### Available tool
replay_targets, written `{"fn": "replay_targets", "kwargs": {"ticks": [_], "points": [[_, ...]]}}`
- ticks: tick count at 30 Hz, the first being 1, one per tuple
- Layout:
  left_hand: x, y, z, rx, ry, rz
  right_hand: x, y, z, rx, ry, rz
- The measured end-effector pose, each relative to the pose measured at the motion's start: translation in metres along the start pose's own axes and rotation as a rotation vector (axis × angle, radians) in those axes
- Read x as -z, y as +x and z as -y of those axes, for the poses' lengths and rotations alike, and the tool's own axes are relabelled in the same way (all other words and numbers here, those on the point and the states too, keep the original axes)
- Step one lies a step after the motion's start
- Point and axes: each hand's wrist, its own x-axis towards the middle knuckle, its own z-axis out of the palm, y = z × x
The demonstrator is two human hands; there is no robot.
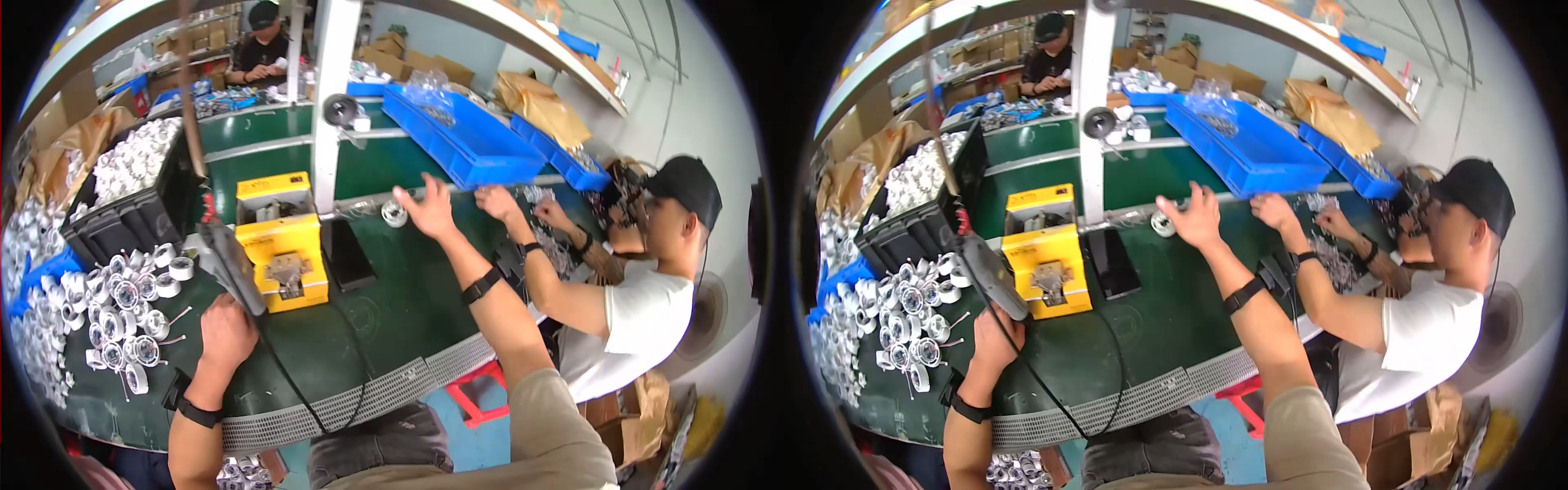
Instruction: The person picks up a white plastic housing and a circuit board, fits the board into the housing by hand, and secures it using a power screwdriver. They then place the assembled unit on the table and repeat the process for several more units.
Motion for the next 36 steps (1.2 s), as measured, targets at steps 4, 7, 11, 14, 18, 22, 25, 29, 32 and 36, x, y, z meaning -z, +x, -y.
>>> {"fn": "replay_targets", "kwargs": {"ticks": [4,7,11,14,18,22,25,29,32,36], "points": [[0.015,0.001,0.01,0.033,-0.148,-0.287,-0.017,-0.019,0.019,0.015,-0.11,0.515],[0.025,0.006,0.006,-0.258,-0.22,-0.493,-0.024,-0.032,0.013,-0.014,0.053,0.361],[0.027,-0.008,-0.002,-0.546,-0.286,-0.433,0.009,-0.066,0.072,-0.136,0.393,0.247],[0.019,-0.014,-0.024,-0.67,-0.395,-0.234,0.052,-0.102,0.123,0.09,0.783,0.252],[0.001,-0.029,-0.055,-0.313,-0.957,0.061,0.06,-0.154,0.155,0.442,1.051,0.105],[-0.015,-0.035,-0.072,0.225,-1.821,0.591,0.053,-0.17,0.168,0.527,1.034,0.075],[-0.023,-0.038,-0.078,0.515,-1.938,0.636,0.053,-0.165,0.168,0.501,0.873,0.238],[-0.034,-0.028,-0.075,0.537,-2.039,0.621,0.045,-0.162,0.157,0.266,0.981,0.51],[-0.026,-0.024,-0.073,0.568,-1.994,0.634,0.048,-0.161,0.158,0.175,1.079,0.793],[-0.021,-0.028,-0.067,0.574,-1.965,0.717,0.061,-0.147,0.156,0.566,1.02,0.508]]}}
